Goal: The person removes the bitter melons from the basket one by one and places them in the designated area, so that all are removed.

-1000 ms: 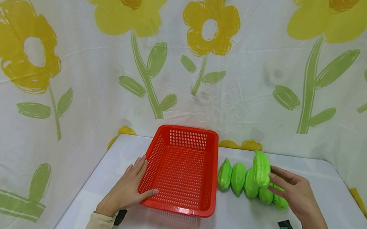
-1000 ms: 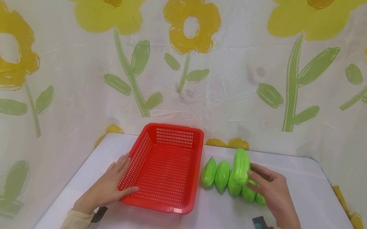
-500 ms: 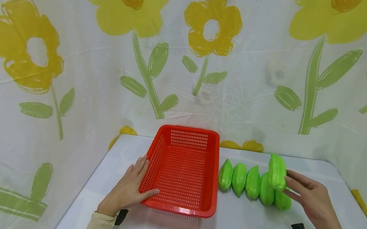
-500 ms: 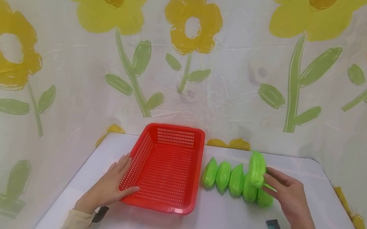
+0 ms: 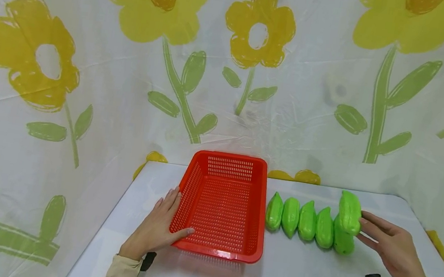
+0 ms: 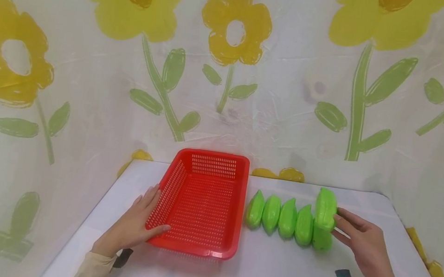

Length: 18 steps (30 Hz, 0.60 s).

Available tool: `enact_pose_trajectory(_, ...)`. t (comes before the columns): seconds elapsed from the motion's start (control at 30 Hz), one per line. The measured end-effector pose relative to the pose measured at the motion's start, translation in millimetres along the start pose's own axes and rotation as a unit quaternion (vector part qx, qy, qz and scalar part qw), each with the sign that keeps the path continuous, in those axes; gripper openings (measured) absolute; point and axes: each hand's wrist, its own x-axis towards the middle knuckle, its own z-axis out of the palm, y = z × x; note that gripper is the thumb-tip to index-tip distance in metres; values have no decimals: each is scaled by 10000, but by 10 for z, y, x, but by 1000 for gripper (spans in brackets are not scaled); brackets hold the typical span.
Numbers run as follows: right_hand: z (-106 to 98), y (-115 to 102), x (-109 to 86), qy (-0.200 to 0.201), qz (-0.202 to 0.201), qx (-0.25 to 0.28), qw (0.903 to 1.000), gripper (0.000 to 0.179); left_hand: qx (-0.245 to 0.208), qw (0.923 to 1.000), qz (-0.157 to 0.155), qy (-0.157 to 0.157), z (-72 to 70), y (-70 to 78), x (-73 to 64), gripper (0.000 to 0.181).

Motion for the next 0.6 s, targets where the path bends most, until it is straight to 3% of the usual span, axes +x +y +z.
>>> enact_pose_trajectory(0.23,-122,70,-4,126,272,51,9995,20,-25,10000,-15,53,9,-9,16,112)
enact_pose_trajectory(0.6,-300,227,21,363,556,-427,9969,19,-3,10000,-49,13,8,-17,10,113)
